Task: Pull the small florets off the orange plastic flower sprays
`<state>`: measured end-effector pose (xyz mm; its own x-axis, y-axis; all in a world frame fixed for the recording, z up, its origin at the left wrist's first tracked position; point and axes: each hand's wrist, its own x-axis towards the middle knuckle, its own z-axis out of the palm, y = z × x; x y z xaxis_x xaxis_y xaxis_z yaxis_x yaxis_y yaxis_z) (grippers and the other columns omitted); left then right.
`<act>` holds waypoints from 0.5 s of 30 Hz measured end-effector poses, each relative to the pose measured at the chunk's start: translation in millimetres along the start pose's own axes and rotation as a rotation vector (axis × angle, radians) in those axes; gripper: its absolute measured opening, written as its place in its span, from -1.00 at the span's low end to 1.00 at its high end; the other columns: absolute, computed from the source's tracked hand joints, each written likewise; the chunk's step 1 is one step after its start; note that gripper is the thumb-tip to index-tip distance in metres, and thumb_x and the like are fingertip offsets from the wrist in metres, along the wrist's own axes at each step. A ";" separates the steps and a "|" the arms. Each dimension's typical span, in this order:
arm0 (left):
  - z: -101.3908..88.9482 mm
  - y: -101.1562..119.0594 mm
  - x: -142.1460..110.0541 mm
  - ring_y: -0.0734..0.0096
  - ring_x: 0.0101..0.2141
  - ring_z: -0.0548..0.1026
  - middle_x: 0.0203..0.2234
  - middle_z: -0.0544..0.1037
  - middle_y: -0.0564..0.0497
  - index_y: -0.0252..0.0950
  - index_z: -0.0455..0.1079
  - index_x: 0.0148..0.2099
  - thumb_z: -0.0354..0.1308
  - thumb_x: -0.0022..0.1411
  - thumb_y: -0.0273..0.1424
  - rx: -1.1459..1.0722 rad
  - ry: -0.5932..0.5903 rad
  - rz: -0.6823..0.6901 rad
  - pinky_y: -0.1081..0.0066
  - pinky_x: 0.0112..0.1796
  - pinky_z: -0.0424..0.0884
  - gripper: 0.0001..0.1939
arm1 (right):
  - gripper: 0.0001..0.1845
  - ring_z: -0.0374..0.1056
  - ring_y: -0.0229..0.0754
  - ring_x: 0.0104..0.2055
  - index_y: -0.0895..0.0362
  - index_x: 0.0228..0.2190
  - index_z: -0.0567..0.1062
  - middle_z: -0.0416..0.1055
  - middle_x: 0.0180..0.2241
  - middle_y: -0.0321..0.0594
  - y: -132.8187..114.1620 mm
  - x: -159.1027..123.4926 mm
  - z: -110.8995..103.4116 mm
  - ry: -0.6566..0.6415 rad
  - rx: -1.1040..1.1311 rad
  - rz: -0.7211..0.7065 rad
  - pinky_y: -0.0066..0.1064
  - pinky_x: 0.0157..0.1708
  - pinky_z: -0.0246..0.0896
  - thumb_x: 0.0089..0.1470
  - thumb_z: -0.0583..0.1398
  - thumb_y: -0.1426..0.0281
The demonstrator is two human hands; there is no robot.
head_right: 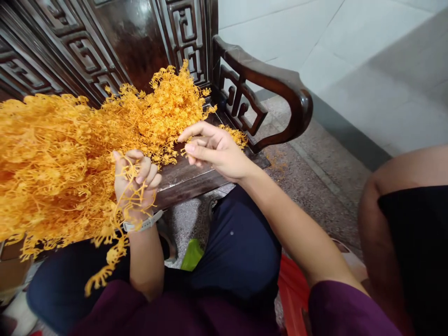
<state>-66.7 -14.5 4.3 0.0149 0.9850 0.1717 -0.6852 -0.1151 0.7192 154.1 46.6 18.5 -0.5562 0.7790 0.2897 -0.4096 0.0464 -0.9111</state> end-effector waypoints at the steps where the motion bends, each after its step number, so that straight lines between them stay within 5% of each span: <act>1: 0.1 0.0 0.7 0.59 -0.70 -0.06 -0.71 0.11 0.21 -0.28 0.58 -0.15 0.22 0.43 0.00 0.024 0.000 -0.006 0.62 -0.72 0.07 -0.59 | -0.75 0.32 -0.34 -0.48 0.09 -0.18 0.57 0.47 -0.46 -0.34 2.4 1.0 -0.1 0.042 -0.060 0.024 -0.49 -0.49 0.19 0.21 0.44 0.23; 5: 6.6 -7.3 -2.1 0.58 -0.70 0.01 -0.68 0.20 0.18 -0.28 0.63 -0.02 0.15 0.45 0.07 0.172 0.062 -0.017 0.58 -0.71 0.08 -0.49 | -0.71 0.31 -0.33 -0.47 0.11 -0.16 0.60 0.51 -0.41 -0.30 11.1 4.6 0.4 0.077 -0.312 0.091 -0.45 -0.48 0.22 0.27 0.37 0.15; 8: 8.6 -15.2 -5.5 0.58 -0.65 0.15 -0.62 0.28 0.13 -0.26 0.66 0.03 0.16 0.46 0.04 0.465 0.199 0.071 0.55 -0.64 0.11 -0.51 | -0.76 0.36 -0.25 -0.40 0.13 -0.13 0.60 0.55 -0.35 -0.23 12.9 6.7 -7.7 0.073 -0.712 0.049 -0.36 -0.35 0.27 0.34 0.27 0.21; 12: 2.4 -23.0 -5.7 0.60 -0.61 0.22 -0.58 0.35 0.11 -0.24 0.69 -0.12 0.30 0.42 -0.10 0.758 0.261 0.191 0.52 -0.59 0.12 -0.68 | -0.78 0.44 -0.10 -0.29 0.14 -0.09 0.63 0.60 -0.27 -0.13 12.2 10.7 -42.9 0.041 -1.287 0.150 -0.23 -0.16 0.29 0.29 0.24 0.36; 15: -1.6 -26.0 -4.2 0.62 -0.64 0.20 -0.62 0.33 0.12 -0.27 0.67 -0.24 0.33 0.40 -0.14 0.781 0.257 0.177 0.53 -0.61 0.08 -0.70 | -0.71 0.48 -0.03 -0.23 0.19 -0.02 0.63 0.62 -0.20 -0.03 16.4 13.0 -80.0 0.104 -1.379 0.387 -0.20 -0.15 0.32 0.27 0.26 0.35</act>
<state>-50.1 -15.4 -16.2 -0.2764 0.9319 0.2351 0.0405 -0.2331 0.9716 198.0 107.6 -16.2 -0.3894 0.9211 -0.0051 0.8011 0.3359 -0.4954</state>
